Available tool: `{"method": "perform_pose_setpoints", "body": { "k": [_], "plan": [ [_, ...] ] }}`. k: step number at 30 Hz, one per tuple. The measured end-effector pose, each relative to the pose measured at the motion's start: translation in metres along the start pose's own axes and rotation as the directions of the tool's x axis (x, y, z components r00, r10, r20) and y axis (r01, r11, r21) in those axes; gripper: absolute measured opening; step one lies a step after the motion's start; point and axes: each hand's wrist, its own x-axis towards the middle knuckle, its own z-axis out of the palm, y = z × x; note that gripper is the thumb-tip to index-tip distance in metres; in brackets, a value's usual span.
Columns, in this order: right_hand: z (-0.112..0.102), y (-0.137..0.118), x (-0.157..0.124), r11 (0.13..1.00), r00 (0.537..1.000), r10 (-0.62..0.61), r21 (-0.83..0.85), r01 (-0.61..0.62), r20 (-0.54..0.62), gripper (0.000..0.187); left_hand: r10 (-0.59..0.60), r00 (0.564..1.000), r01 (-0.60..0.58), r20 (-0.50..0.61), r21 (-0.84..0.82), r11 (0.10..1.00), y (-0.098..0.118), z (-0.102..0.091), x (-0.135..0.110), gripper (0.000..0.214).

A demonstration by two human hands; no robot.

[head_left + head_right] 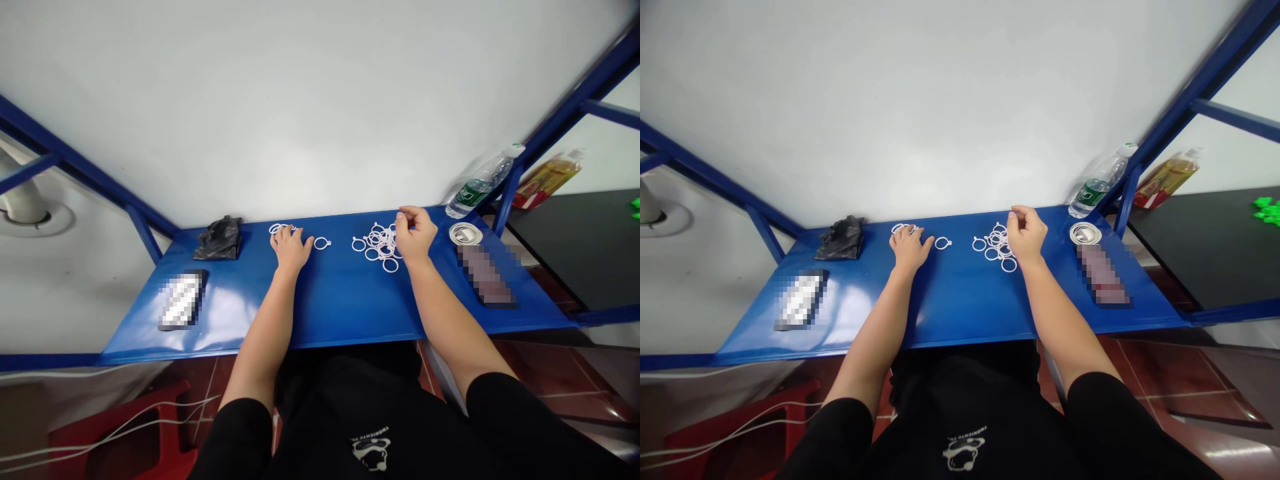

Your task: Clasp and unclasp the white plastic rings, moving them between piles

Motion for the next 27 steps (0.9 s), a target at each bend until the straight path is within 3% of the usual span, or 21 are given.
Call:
{"method": "perform_pose_setpoints", "body": {
  "k": [4,8,11,13,15,17,20,23,27],
  "plan": [
    [0.002,-0.006,-0.007,0.999,0.996,-0.039,0.041,0.036,0.077,0.022,-0.074,0.996,0.071,0.046,0.056,0.996,-0.006,-0.002,0.000,0.030],
    [0.007,-0.010,-0.014,0.996,0.974,-0.025,0.086,0.005,0.225,0.022,-0.132,0.986,0.123,0.100,0.090,0.988,-0.008,-0.003,0.002,0.014],
    [0.012,-0.014,-0.021,0.994,0.937,-0.014,0.108,-0.026,0.348,0.020,-0.107,0.993,0.105,0.040,0.044,0.993,-0.004,-0.004,0.004,0.011],
    [0.015,-0.017,-0.026,0.992,0.895,-0.020,0.122,-0.038,0.445,0.021,-0.019,0.999,0.017,-0.038,-0.049,0.999,0.003,-0.005,0.005,0.011],
    [0.018,-0.020,-0.031,0.990,0.846,-0.036,0.137,-0.044,0.532,0.023,0.141,0.985,-0.156,-0.103,-0.163,0.974,0.015,-0.007,0.003,0.012],
    [0.020,-0.022,-0.035,0.988,0.817,-0.045,0.149,-0.050,0.575,0.026,0.330,0.934,-0.356,-0.139,-0.254,0.900,0.029,-0.009,-0.001,0.015],
    [0.022,-0.022,-0.036,0.983,0.826,-0.053,0.173,-0.055,0.561,0.028,0.501,0.845,-0.535,-0.188,-0.315,0.784,0.050,-0.013,-0.010,0.015],
    [0.023,-0.021,-0.036,0.978,0.840,-0.111,0.210,-0.003,0.530,0.023,0.581,0.786,-0.617,-0.211,-0.335,0.712,0.061,-0.013,-0.017,0.014],
    [0.024,-0.022,-0.038,0.974,0.833,-0.165,0.220,0.054,0.528,0.018,0.596,0.785,-0.613,-0.166,-0.347,0.710,0.063,-0.012,-0.019,0.015]
  ]
}}
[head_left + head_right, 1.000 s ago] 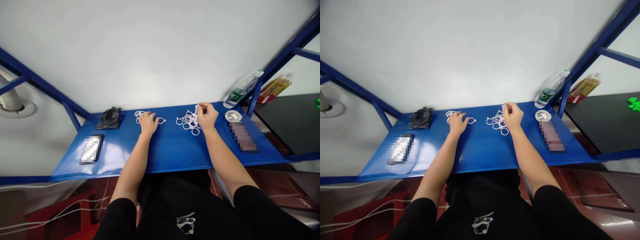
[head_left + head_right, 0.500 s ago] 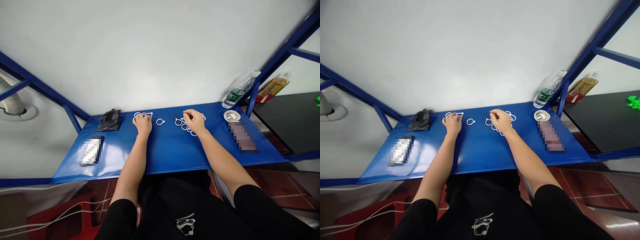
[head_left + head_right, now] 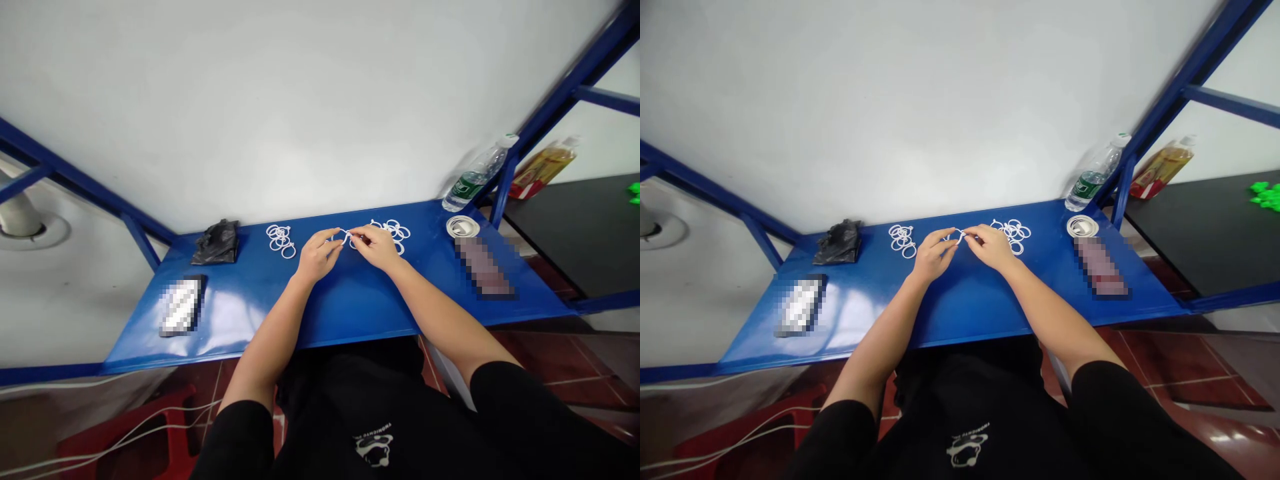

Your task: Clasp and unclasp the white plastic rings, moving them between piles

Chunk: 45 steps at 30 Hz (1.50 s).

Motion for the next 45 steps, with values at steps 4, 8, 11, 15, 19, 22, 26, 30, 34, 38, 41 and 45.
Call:
{"method": "perform_pose_setpoints", "body": {
  "k": [4,8,11,15,19,22,26,30,34,38,41,45],
  "plan": [
    [0.002,-0.001,0.000,0.999,0.999,0.047,0.023,-0.046,-0.019,0.019,0.014,1.000,-0.015,-0.023,-0.018,1.000,0.000,0.000,-0.001,0.014],
    [0.000,-0.004,0.002,1.000,1.000,0.004,0.028,-0.003,-0.008,0.013,0.034,0.999,-0.035,-0.019,-0.034,0.999,0.001,0.001,-0.002,0.013],
    [0.001,-0.006,0.001,0.998,1.000,-0.004,0.065,0.003,0.024,0.011,0.035,0.999,-0.035,0.023,-0.017,0.999,0.001,0.004,-0.003,0.014],
    [0.005,-0.004,-0.003,0.996,0.997,0.019,0.087,-0.026,0.073,0.009,0.061,0.992,-0.059,0.109,-0.026,0.998,0.002,0.007,-0.003,0.015],
    [0.006,-0.003,-0.004,0.997,0.997,-0.006,0.072,0.000,0.082,0.006,0.055,0.990,-0.051,0.131,-0.032,0.998,0.005,0.005,-0.003,0.016],
    [0.004,-0.004,-0.004,0.997,0.995,-0.025,0.069,0.018,0.093,0.006,-0.003,0.998,0.002,0.065,0.010,1.000,0.005,0.004,-0.003,0.018],
    [0.005,-0.004,-0.003,0.995,0.993,-0.067,0.078,0.059,0.101,0.008,-0.057,0.998,0.056,0.000,0.062,0.996,0.003,0.005,-0.004,0.019],
    [0.008,-0.002,-0.004,0.994,0.989,-0.079,0.078,0.070,0.127,0.010,-0.055,0.998,0.053,0.027,0.057,0.997,0.003,0.005,-0.003,0.020],
    [0.009,0.000,-0.006,0.995,0.991,-0.042,0.099,0.029,0.130,0.009,-0.060,0.998,0.060,0.011,0.048,0.997,0.006,0.004,-0.002,0.018],
    [0.011,-0.001,-0.007,0.993,0.992,-0.017,0.117,0.002,0.124,0.012,-0.074,0.997,0.075,-0.017,0.058,0.996,0.010,0.007,-0.003,0.020],
    [0.012,-0.002,-0.007,0.995,0.994,-0.022,0.095,0.012,0.105,0.015,-0.108,0.994,0.109,-0.015,0.056,0.992,0.008,0.009,-0.003,0.022],
    [0.000,0.001,-0.002,0.998,0.999,-0.044,-0.052,0.045,0.028,0.017,-0.189,0.982,0.189,-0.016,0.063,0.980,-0.006,0.005,-0.004,0.021]
  ]
}}
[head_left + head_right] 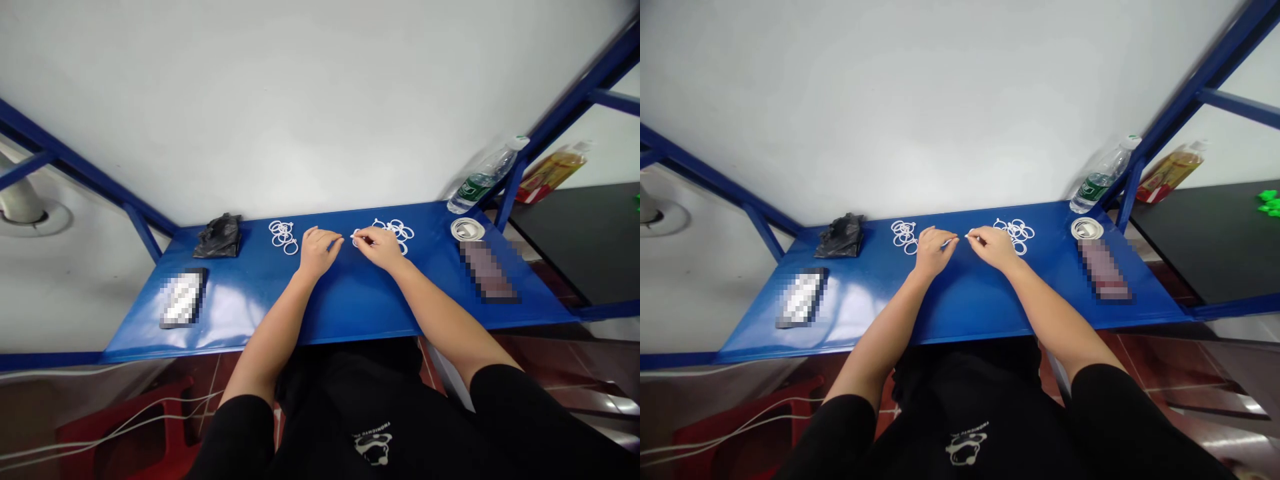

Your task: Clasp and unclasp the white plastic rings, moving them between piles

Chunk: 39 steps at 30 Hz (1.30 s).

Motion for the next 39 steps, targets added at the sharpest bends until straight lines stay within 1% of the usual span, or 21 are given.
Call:
{"method": "perform_pose_setpoints", "body": {
  "k": [3,6,8,10,11,12,14,16,17,19,20,21,24,26,28,31,34,37,39],
  "plan": [
    [-0.019,0.009,0.006,0.993,0.996,0.004,-0.116,-0.014,-0.089,0.020,-0.122,0.992,0.122,-0.016,0.056,0.991,-0.020,-0.002,-0.002,0.020],
    [-0.035,0.022,0.012,0.982,0.973,0.062,-0.162,-0.099,-0.222,0.017,-0.247,0.969,0.244,0.006,0.142,0.959,-0.037,0.001,-0.008,0.021],
    [-0.038,0.028,0.014,0.976,0.939,0.140,-0.118,-0.185,-0.315,0.018,-0.267,0.963,0.257,0.035,0.167,0.952,-0.043,0.005,-0.012,0.021],
    [-0.034,0.032,0.014,0.968,0.905,0.227,-0.019,-0.250,-0.361,0.028,-0.241,0.969,0.228,0.054,0.177,0.957,-0.043,0.010,-0.015,0.020],
    [-0.030,0.031,0.013,0.964,0.900,0.259,0.033,-0.265,-0.351,0.031,-0.222,0.973,0.207,0.062,0.181,0.961,-0.042,0.013,-0.016,0.019],
    [-0.024,0.030,0.012,0.960,0.906,0.280,0.075,-0.270,-0.316,0.031,-0.205,0.976,0.188,0.075,0.186,0.964,-0.041,0.014,-0.016,0.019],
    [-0.011,0.024,0.007,0.959,0.942,0.276,0.115,-0.258,-0.190,0.027,-0.188,0.976,0.163,0.114,0.197,0.967,-0.038,0.016,-0.017,0.016],
    [0.003,0.015,0.001,0.971,0.975,0.221,0.103,-0.217,-0.021,0.021,-0.184,0.972,0.153,0.144,0.204,0.967,-0.035,0.014,-0.015,0.014],
    [0.009,0.011,-0.002,0.979,0.982,0.177,0.093,-0.183,0.063,0.019,-0.177,0.973,0.146,0.147,0.200,0.969,-0.033,0.012,-0.013,0.013],
    [0.019,0.004,-0.007,0.989,0.976,0.110,0.076,-0.126,0.187,0.018,-0.128,0.983,0.107,0.131,0.156,0.982,-0.029,0.007,-0.009,0.012],
    [0.023,0.002,-0.009,0.990,0.973,0.099,0.079,-0.118,0.210,0.020,-0.090,0.989,0.076,0.114,0.116,0.990,-0.027,0.005,-0.006,0.012],
    [0.026,0.001,-0.010,0.989,0.972,0.100,0.083,-0.120,0.215,0.022,-0.051,0.994,0.045,0.094,0.071,0.997,-0.023,0.003,-0.004,0.012],
    [0.031,0.003,-0.011,0.981,0.978,0.143,0.110,-0.160,0.153,0.026,0.015,0.999,-0.014,0.031,-0.034,0.999,-0.011,0.001,0.001,0.016],
    [0.031,0.006,-0.010,0.981,0.983,0.140,0.120,-0.154,0.119,0.021,0.026,1.000,-0.026,0.012,-0.065,0.998,-0.003,0.001,0.002,0.017],
    [0.030,0.007,-0.009,0.988,0.990,0.101,0.108,-0.111,0.095,0.016,0.027,1.000,-0.026,0.007,-0.098,0.995,0.004,0.002,0.002,0.017],
    [0.027,0.005,-0.008,0.998,0.996,0.031,0.060,-0.036,0.082,0.019,-0.006,1.000,0.008,0.012,-0.170,0.985,0.009,0.002,0.001,0.018],
    [0.022,0.001,-0.007,1.000,0.993,-0.027,0.017,0.025,0.116,0.022,-0.060,0.998,0.067,0.032,-0.282,0.957,0.009,-0.001,0.001,0.019],
    [0.019,-0.001,-0.007,0.998,0.988,-0.053,-0.009,0.055,0.146,0.022,-0.117,0.988,0.149,0.099,-0.422,0.894,0.006,-0.001,0.000,0.025],
    [0.018,-0.002,-0.008,0.999,0.988,-0.041,-0.013,0.044,0.147,0.021,-0.143,0.979,0.197,0.148,-0.482,0.854,0.004,0.001,-0.001,0.030]
  ]
}}
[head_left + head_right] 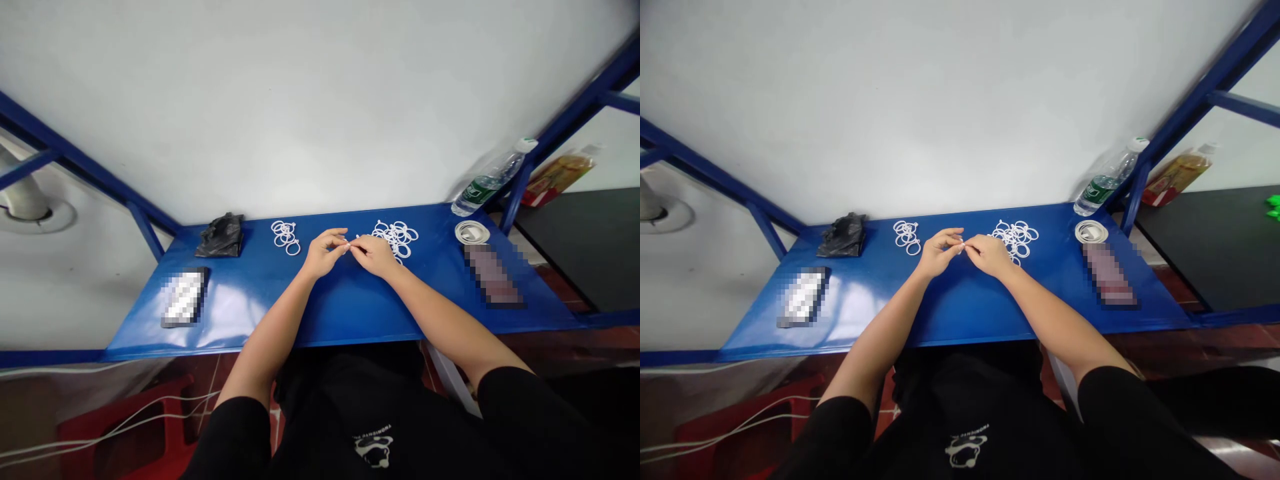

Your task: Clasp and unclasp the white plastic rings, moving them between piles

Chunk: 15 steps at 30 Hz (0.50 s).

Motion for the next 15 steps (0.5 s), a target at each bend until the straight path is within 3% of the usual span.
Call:
{"method": "perform_pose_setpoints", "body": {
  "k": [5,10,13,15],
  "plan": [
    [0.002,0.001,-0.001,0.993,0.993,0.097,0.066,-0.093,-0.062,0.014,-0.057,0.998,0.057,0.003,-0.013,0.998,-0.008,0.007,-0.001,0.030],
    [-0.003,0.001,0.001,0.997,0.995,0.064,0.036,-0.062,-0.070,0.014,-0.018,1.000,0.019,-0.025,0.030,0.999,-0.010,0.007,0.000,0.031],
    [-0.016,0.002,0.004,0.997,0.978,0.076,0.006,-0.076,-0.194,0.014,0.038,0.998,-0.028,-0.046,0.199,0.980,-0.011,0.002,0.001,0.029],
    [-0.029,0.005,0.007,0.991,0.930,0.131,0.019,-0.132,-0.343,0.014,0.052,0.997,-0.029,-0.059,0.336,0.941,-0.014,-0.002,0.001,0.026]
  ]
}}
